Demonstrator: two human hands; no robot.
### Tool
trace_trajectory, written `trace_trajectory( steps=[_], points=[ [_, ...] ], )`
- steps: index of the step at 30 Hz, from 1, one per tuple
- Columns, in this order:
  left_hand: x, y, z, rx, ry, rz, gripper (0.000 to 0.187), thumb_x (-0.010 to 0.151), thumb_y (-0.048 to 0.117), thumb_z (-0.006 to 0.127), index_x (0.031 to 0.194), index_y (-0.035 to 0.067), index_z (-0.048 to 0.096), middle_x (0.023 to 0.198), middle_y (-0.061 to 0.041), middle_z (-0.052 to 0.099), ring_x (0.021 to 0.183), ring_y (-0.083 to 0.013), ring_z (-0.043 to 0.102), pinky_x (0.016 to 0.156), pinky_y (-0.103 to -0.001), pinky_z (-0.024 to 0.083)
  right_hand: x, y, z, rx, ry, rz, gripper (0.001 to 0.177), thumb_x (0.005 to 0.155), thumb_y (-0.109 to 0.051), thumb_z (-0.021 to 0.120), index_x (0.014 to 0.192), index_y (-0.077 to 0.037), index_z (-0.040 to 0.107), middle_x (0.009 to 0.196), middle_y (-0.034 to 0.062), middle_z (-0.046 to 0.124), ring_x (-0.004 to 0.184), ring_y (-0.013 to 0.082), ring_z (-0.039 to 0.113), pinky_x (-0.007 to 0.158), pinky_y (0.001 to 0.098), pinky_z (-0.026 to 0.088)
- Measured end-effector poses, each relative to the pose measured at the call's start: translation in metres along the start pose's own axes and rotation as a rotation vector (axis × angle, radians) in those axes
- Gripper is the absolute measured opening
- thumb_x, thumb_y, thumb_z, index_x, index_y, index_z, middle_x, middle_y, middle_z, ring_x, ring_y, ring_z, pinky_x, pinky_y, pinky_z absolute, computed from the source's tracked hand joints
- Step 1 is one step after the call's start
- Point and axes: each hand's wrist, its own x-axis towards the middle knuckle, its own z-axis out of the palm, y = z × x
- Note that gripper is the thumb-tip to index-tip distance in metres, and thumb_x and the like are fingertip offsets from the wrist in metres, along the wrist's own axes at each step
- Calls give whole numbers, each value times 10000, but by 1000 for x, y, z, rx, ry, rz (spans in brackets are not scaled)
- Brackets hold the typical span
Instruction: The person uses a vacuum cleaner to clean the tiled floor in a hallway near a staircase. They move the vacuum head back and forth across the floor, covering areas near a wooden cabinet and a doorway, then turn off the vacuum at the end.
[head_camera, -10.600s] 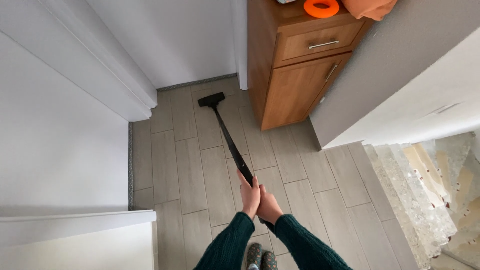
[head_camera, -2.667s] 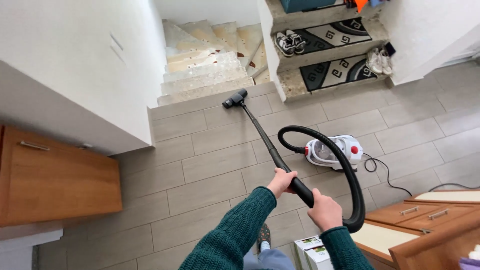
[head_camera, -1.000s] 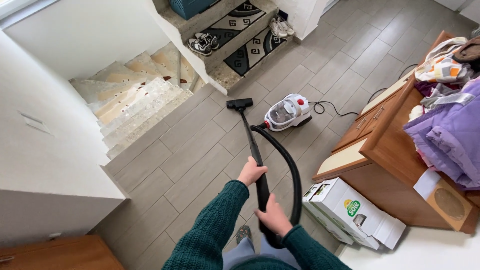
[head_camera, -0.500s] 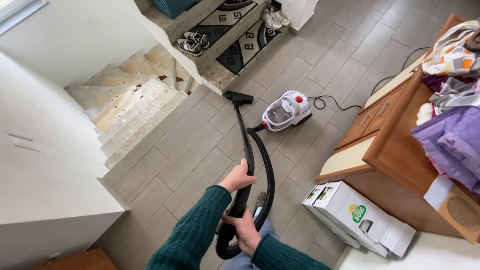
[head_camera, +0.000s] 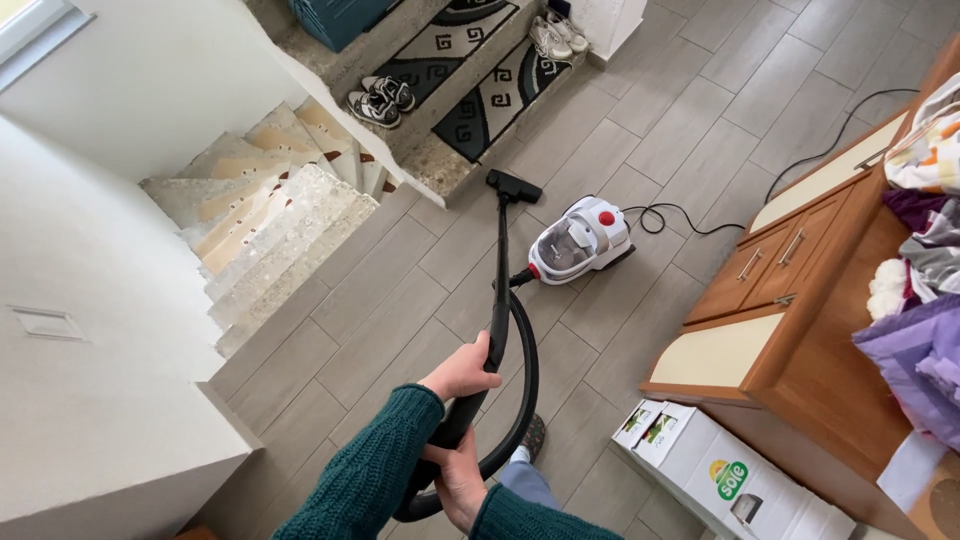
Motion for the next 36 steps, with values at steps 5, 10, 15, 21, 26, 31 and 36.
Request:
trace_trajectory(
  steps=[5, 10, 15, 21, 26, 31, 36],
  points=[
    [73, 6, -9, -61, 83, -6, 428, 843, 188, 680, 1175, 79, 432, 916, -147, 631, 768, -282, 637, 666, -386, 559, 63, -47, 0, -103, -97, -107, 973, 607, 154, 737, 1480, -157, 442, 1297, 197, 664, 1147, 352, 643, 899, 445, 559],
    [128, 41, -6, -154, 172, -4, 582, 968, 239, 600, 1436, 105, 281, 1018, -182, 684, 718, -278, 691, 681, -404, 592, 121, -119, -17, -364, -133, -285, 948, 556, 6, 747, 1446, -111, 441, 1254, 178, 679, 1110, 311, 646, 914, 425, 564],
    [162, 59, -19, -272, 197, 46, 783, 977, 320, 587, 1608, 126, 167, 1009, -197, 715, 776, -293, 720, 740, -425, 585, 152, -175, -7, -408, -23, -318, 883, 625, 72, 709, 1455, -94, 460, 1331, 177, 663, 1157, 312, 627, 938, 416, 544],
    [200, 58, -62, -196, 194, 141, 889, 979, 563, 610, 1624, 94, 217, 1287, -309, 633, 1235, -457, 619, 985, -552, 541, 224, -209, 17, -369, -64, -532, 809, 603, 121, 827, 1343, -44, 544, 1306, 165, 609, 1260, 374, 561, 1011, 525, 497],
    [232, 54, -107, -148, 129, 151, 912, 961, 547, 624, 1636, 103, 199, 1291, -291, 647, 1231, -428, 635, 996, -530, 535, 262, -217, 57, -284, 13, -533, 856, 581, 83, 893, 1346, -33, 526, 1298, 196, 617, 1245, 389, 575, 980, 521, 490],
    [262, 47, -163, -68, 150, 193, 858, 985, 544, 591, 1618, 76, 250, 1223, -276, 668, 1188, -407, 660, 971, -510, 560, 302, -237, 111, -268, 13, -531, 765, 614, 131, 827, 1312, -63, 585, 1252, 160, 645, 1217, 401, 605, 950, 483, 523],
    [299, 21, -212, -140, 234, 324, 723, 1048, 457, 519, 1548, -39, 354, 1162, -309, 667, 1133, -443, 663, 956, -535, 555, 298, -297, 177, -262, 99, -612, 611, 664, 74, 756, 1247, -28, 607, 1128, 132, 650, 1094, 293, 618, 878, 445, 516]
  ],
)
